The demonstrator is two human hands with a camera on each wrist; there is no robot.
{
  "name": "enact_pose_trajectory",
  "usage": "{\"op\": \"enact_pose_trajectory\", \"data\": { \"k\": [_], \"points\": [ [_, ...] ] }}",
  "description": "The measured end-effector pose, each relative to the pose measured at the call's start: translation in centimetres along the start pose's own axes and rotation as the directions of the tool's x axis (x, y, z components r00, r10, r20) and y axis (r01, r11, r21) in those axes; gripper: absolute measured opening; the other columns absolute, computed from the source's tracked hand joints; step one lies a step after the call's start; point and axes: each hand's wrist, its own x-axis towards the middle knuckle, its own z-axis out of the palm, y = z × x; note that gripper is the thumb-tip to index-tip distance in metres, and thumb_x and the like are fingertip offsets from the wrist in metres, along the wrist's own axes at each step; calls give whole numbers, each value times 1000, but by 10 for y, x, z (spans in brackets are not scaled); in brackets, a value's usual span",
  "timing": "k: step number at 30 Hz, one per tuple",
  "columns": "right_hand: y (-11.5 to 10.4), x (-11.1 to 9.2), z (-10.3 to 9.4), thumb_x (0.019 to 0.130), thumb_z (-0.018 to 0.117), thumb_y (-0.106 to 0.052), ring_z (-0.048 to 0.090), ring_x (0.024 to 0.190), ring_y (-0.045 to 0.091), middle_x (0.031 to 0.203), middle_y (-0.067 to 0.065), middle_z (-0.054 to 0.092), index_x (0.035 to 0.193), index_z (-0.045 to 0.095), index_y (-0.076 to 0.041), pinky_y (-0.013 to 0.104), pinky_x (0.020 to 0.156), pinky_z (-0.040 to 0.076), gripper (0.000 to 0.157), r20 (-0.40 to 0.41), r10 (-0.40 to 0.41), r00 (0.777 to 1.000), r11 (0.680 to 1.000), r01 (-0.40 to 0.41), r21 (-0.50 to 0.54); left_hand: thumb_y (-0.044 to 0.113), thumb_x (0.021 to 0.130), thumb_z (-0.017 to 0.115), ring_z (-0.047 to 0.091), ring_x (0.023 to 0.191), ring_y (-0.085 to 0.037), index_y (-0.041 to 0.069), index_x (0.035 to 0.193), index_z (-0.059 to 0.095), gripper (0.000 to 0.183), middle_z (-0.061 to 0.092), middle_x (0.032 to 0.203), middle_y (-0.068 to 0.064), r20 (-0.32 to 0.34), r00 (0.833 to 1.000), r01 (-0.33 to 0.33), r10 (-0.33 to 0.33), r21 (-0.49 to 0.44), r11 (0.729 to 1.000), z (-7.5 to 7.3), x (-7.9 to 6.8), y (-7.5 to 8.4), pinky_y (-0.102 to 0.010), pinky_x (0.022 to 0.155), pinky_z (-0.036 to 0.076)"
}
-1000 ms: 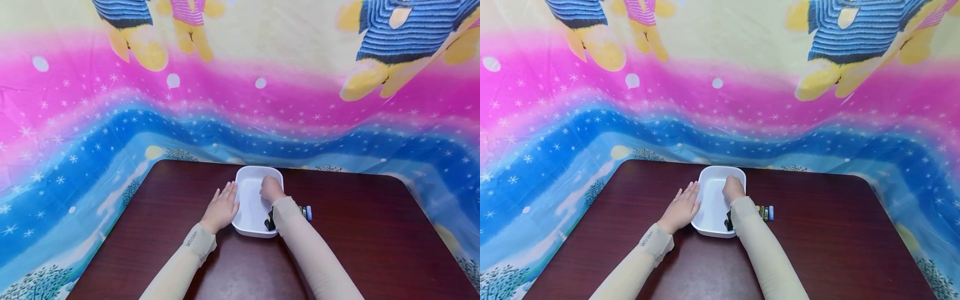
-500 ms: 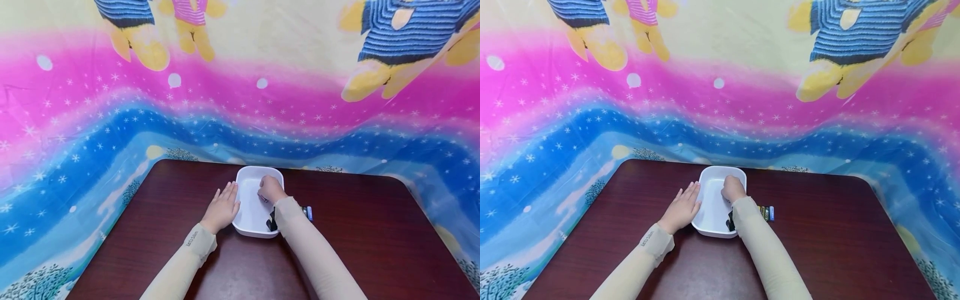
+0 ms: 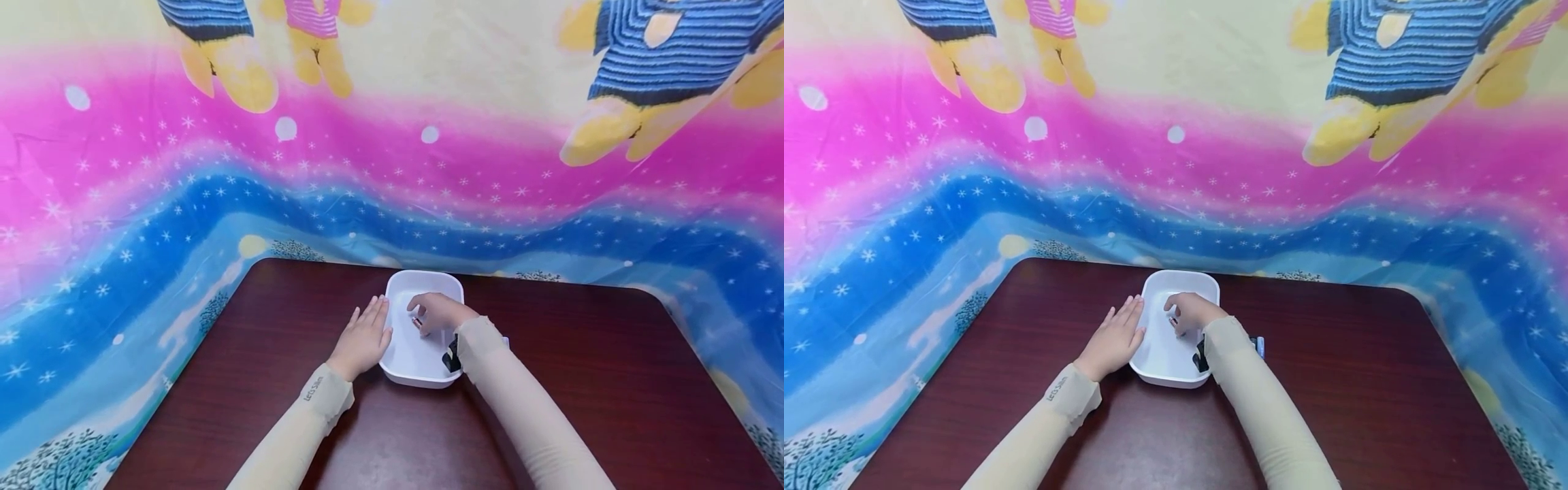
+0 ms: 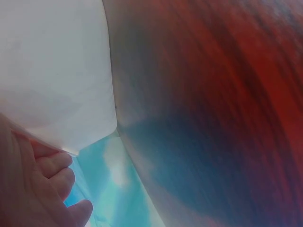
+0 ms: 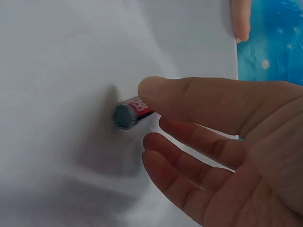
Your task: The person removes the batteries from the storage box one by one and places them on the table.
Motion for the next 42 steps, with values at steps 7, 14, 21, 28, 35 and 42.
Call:
{"op": "enact_pose_trajectory", "data": {
  "k": [7, 14, 21, 28, 35, 42],
  "points": [
    [0, -2, 7, 71, 76, 4, 58, 94, 22, 102, 10, 63, 122, 59, -7, 35, 83, 48, 55, 19, -26, 999, 1000, 26, -5, 34, 100, 37, 15, 142, -19, 4, 149, 23, 58, 23, 154, -7, 2, 1000, -4, 4, 9, 1000, 0, 0, 0, -47, 112, 19],
    [2, -2, 6, 71, 72, 9, 57, 93, 20, 107, 9, 62, 123, 58, -10, 33, 79, 48, 57, 46, 8, 999, 1000, -8, 6, 34, 100, 35, 15, 142, -19, 4, 149, 23, 58, 22, 154, -7, 5, 1000, -2, 2, 5, 1000, -1, 1, 0, -45, 113, 15],
    [8, 0, 6, 69, 69, 13, 56, 90, 18, 104, 8, 62, 121, 59, -10, 31, 77, 47, 57, 44, -16, 999, 999, 18, -34, 35, 100, 34, 16, 142, -20, 3, 148, 24, 59, 24, 153, -8, -4, 1000, -17, 17, 18, 1000, -1, 1, -1, -47, 112, 18],
    [11, 3, 9, 70, 68, 13, 55, 91, 18, 104, 7, 61, 118, 61, -12, 29, 75, 48, 55, 20, -4, 1000, 999, 5, -40, 35, 100, 34, 17, 142, -21, 3, 148, 24, 59, 25, 153, -9, -7, 1000, -15, 15, 12, 1000, 0, 2, -2, -46, 112, 18],
    [13, 3, 12, 69, 69, 12, 55, 89, 17, 100, 6, 62, 116, 61, -8, 30, 76, 47, 52, -29, -26, 999, 1000, 26, -8, 35, 100, 34, 18, 141, -20, 3, 148, 25, 58, 25, 153, -9, -18, 1000, -22, 22, 21, 1000, 2, 2, -2, -48, 111, 21],
    [16, 6, 16, 68, 74, 7, 55, 86, 16, 96, 5, 63, 114, 62, -6, 29, 76, 47, 49, -65, -39, 997, 999, 41, 32, 34, 100, 36, 18, 141, -21, 3, 148, 26, 58, 26, 153, -9, -17, 1000, -17, 17, 5, 1000, 1, 2, -1, -48, 111, 20]
  ]
}}
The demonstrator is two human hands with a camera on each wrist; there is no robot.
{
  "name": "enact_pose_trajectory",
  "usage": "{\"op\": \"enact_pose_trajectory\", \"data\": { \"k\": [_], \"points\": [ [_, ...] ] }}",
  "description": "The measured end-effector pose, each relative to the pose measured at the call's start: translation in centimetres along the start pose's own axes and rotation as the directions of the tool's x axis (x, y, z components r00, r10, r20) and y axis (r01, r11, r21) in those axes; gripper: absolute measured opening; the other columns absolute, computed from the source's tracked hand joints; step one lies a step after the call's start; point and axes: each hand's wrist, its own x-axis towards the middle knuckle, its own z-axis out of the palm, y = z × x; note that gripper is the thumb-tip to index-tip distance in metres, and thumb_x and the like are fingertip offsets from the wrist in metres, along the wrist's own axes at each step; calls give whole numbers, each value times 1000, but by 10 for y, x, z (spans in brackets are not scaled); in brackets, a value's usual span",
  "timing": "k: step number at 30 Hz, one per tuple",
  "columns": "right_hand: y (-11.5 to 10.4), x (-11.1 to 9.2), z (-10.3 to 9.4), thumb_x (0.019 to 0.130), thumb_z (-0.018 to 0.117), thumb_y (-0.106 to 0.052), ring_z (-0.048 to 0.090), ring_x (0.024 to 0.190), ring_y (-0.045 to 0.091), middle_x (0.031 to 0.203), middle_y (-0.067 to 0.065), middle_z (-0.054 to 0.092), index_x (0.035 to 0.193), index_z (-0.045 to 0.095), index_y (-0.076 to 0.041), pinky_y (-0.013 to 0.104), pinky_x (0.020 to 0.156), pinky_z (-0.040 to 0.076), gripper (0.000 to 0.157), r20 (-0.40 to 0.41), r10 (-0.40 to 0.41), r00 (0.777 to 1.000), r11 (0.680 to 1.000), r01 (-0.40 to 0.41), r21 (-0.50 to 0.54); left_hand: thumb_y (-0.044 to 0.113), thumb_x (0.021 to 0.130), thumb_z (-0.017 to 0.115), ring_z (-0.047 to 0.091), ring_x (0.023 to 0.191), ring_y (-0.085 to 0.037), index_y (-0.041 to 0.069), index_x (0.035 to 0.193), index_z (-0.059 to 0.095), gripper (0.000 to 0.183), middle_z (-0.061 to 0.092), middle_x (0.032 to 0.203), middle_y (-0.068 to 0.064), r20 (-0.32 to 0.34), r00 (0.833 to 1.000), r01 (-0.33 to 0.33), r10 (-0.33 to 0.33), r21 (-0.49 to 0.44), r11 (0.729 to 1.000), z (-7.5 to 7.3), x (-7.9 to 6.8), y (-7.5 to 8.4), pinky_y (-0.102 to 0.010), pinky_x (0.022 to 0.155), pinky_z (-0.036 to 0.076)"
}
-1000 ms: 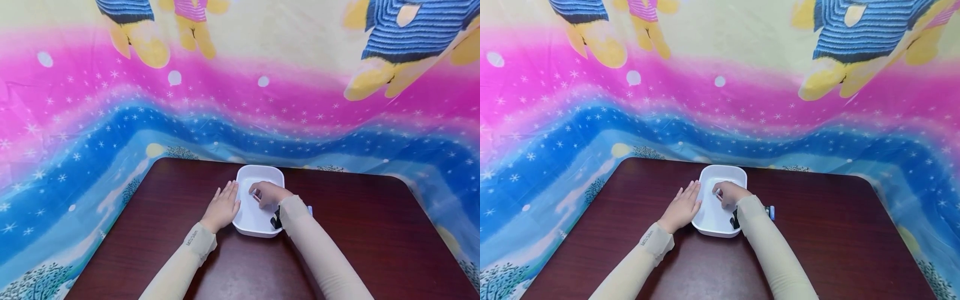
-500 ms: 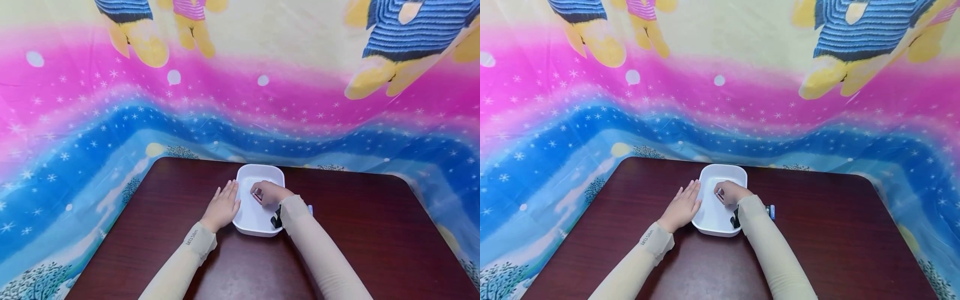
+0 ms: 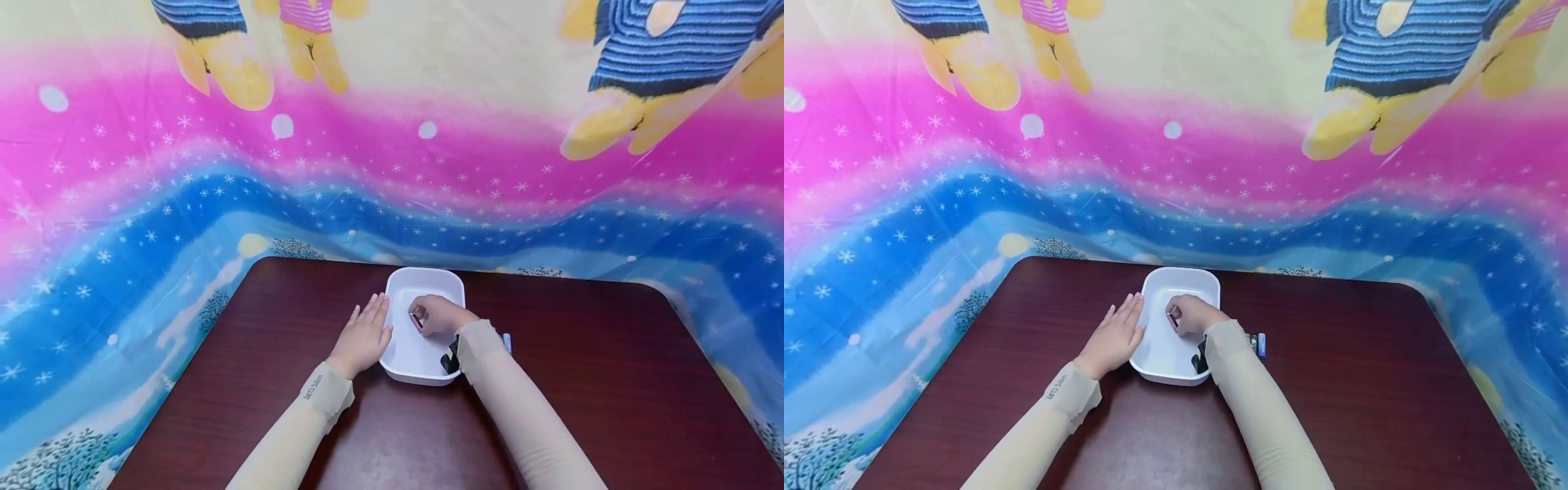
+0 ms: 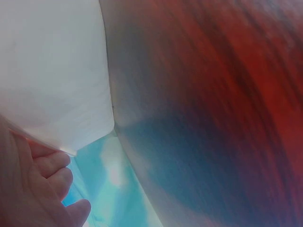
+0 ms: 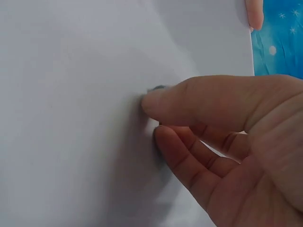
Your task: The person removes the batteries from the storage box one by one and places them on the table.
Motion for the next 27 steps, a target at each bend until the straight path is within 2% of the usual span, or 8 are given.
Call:
{"op": "enact_pose_trajectory", "data": {
  "k": [11, 18, 27],
  "points": [
    [2, 2, 2, 69, 79, 0, 54, 84, 14, 90, 1, 61, 109, 64, -6, 30, 78, 47, 44, -9, -15, 1000, 1000, 15, 14, 35, 100, 34, 18, 142, -21, 3, 148, 26, 58, 26, 153, -9, 2, 1000, 1, -1, -1, 1000, 0, 0, -1, -48, 112, 19],
    [2, 0, 2, 69, 79, -1, 54, 73, 14, 91, 6, 61, 107, 63, -4, 27, 68, 47, 41, -22, -20, 1000, 997, 22, 78, 34, 100, 34, 18, 141, -22, 2, 148, 25, 58, 25, 153, -9, 8, 1000, 0, 0, -1, 1000, -1, 0, 0, -48, 111, 20],
    [5, 1, 2, 69, 82, -8, 55, 79, 14, 91, 4, 62, 105, 64, -5, 27, 72, 47, 40, -70, -47, 996, 994, 54, 98, 34, 100, 36, 17, 142, -21, 3, 148, 24, 58, 24, 153, -9, 17, 1000, 9, -9, -6, 1000, -2, 0, 1, -48, 112, 19]
  ]
}}
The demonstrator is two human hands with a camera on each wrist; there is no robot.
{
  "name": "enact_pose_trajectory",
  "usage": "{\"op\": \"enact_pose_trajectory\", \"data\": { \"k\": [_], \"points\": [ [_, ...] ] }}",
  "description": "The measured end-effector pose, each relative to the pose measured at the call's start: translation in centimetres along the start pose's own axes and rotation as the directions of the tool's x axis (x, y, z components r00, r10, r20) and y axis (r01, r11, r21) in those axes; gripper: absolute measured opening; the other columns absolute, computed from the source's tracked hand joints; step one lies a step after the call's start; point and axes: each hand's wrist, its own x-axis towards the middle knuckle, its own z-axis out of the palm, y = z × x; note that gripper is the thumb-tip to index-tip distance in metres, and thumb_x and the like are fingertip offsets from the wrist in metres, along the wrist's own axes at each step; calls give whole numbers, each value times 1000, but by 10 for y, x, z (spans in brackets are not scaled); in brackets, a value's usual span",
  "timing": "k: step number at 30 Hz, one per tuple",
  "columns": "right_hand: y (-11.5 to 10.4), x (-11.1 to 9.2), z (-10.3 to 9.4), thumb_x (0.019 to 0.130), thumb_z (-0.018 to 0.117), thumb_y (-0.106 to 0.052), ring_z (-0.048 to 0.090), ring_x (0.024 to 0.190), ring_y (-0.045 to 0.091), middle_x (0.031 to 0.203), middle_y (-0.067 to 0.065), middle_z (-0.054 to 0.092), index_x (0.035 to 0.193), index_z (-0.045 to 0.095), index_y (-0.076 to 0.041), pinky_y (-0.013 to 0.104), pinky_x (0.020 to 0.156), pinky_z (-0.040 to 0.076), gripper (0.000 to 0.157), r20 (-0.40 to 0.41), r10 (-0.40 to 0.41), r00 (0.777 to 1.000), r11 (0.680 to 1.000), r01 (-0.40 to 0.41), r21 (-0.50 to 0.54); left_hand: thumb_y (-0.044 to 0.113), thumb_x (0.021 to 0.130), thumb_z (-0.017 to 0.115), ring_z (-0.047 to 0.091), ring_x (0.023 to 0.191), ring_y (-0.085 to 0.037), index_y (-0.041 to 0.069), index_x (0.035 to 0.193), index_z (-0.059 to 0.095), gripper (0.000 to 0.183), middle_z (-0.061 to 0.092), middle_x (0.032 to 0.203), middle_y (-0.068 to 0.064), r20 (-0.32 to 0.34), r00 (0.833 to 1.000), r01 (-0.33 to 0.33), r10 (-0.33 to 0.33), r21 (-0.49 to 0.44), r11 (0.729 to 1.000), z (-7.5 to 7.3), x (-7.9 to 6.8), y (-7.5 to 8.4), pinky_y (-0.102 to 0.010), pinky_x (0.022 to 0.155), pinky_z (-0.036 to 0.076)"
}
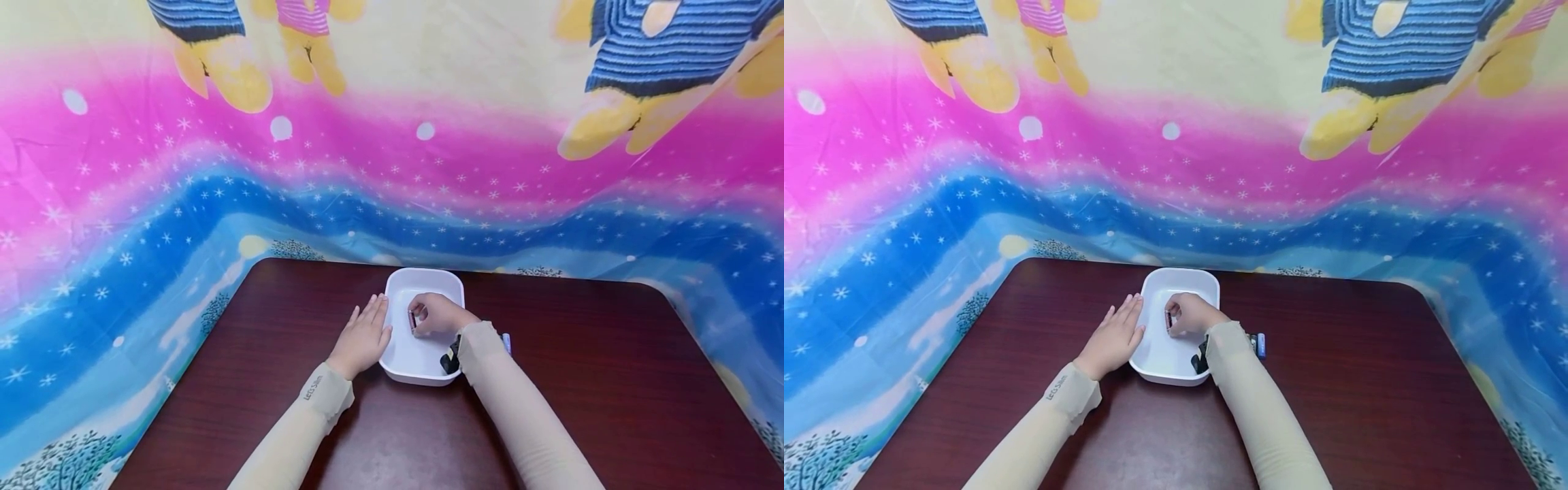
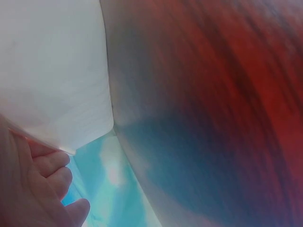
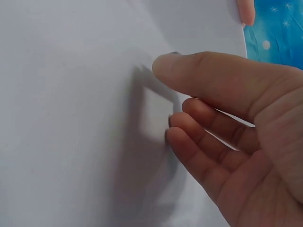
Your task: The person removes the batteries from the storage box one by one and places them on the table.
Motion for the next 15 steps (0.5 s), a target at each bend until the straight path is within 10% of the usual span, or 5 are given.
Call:
{"op": "enact_pose_trajectory", "data": {
  "k": [15],
  "points": [
    [-1, 1, -1, 67, 85, -16, 57, 83, 16, 90, 7, 64, 102, 64, -4, 29, 79, 49, 43, -74, -36, 997, 999, 37, 14, 33, 100, 35, 19, 141, -21, 3, 148, 25, 57, 26, 152, -9, -19, 1000, -11, 11, 22, 1000, 1, 0, 0, -48, 111, 22]
  ]
}}
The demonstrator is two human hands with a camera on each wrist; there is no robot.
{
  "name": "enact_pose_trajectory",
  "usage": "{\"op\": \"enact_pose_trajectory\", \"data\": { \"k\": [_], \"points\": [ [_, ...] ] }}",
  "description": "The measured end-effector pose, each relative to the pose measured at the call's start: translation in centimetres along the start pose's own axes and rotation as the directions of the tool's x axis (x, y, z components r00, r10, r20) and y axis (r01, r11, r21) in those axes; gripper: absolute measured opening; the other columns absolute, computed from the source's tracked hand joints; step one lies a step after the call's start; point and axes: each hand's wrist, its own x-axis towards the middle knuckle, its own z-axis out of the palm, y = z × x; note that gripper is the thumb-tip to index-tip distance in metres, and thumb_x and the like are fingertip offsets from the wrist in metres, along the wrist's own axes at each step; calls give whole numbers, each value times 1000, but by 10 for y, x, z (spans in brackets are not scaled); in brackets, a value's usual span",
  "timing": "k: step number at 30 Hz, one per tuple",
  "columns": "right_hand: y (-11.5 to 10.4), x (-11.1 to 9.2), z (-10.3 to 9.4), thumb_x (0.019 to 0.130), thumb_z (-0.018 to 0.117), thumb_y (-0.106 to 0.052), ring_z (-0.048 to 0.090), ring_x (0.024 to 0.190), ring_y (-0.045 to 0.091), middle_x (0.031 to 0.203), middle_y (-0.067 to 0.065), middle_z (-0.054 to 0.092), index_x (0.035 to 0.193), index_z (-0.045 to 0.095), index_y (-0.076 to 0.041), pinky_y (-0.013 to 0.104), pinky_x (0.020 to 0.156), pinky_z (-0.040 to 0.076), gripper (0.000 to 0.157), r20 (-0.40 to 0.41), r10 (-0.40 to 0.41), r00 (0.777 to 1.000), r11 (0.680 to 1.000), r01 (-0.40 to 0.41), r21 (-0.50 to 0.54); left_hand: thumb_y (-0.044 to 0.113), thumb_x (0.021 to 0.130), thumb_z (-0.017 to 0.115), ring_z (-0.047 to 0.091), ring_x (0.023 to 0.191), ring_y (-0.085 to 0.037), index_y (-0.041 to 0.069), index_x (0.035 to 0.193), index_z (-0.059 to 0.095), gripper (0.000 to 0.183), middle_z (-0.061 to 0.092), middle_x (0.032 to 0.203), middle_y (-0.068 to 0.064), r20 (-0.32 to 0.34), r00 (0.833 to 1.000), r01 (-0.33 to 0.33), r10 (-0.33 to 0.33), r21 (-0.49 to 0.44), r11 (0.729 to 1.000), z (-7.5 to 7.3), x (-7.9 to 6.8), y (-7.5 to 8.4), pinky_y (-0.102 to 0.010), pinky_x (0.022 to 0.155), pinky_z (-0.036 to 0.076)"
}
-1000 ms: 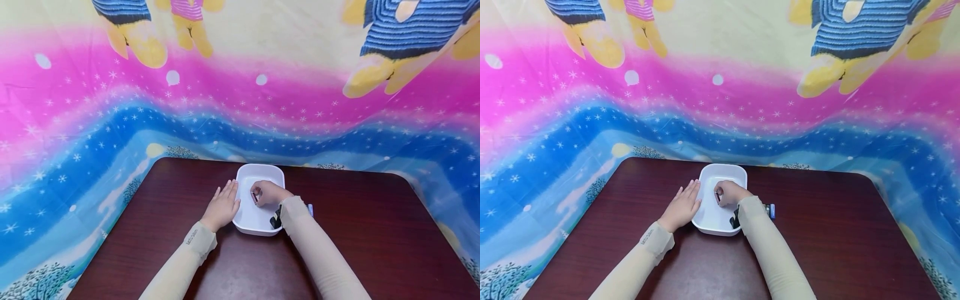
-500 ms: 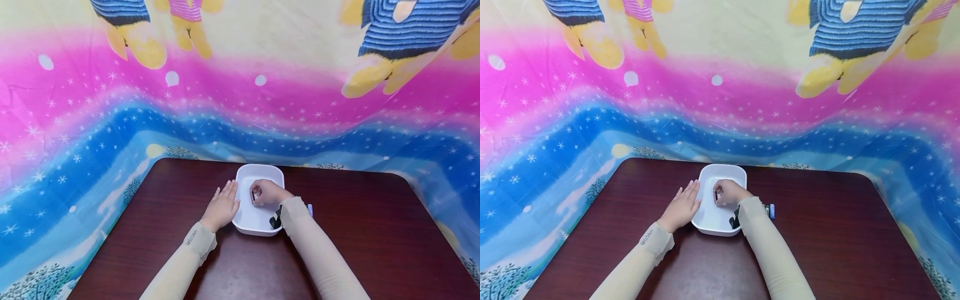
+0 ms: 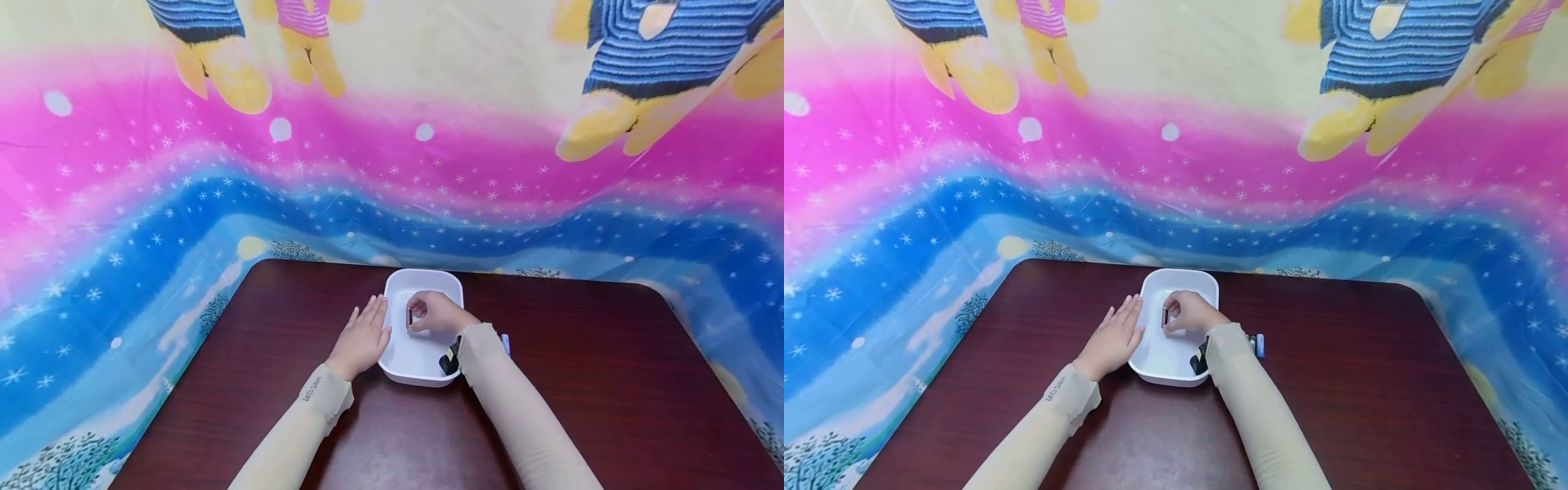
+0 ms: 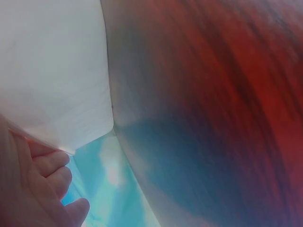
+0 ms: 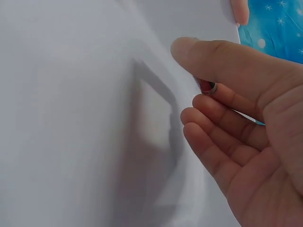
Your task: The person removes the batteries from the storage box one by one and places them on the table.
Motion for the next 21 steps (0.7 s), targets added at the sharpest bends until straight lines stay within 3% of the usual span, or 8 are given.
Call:
{"op": "enact_pose_trajectory", "data": {
  "k": [11, 21],
  "points": [
    [-3, -1, 0, 68, 84, -16, 59, 87, 17, 93, 5, 64, 103, 65, -7, 29, 80, 49, 41, -53, 18, 998, 999, -16, 47, 30, 100, 41, 19, 141, -21, 3, 148, 25, 58, 25, 153, -9, 1, 1000, 8, -8, -22, 1000, 0, 0, 1, -47, 111, 20],
    [-5, 1, -1, 68, 84, -14, 60, 90, 21, 96, 8, 65, 104, 65, -6, 30, 82, 50, 42, -78, 12, 997, 998, -7, 57, 34, 100, 36, 15, 142, -20, 4, 149, 22, 59, 23, 153, -8, 27, 1000, 11, -10, -18, 1000, -3, 0, 1, -46, 113, 17]
  ]
}}
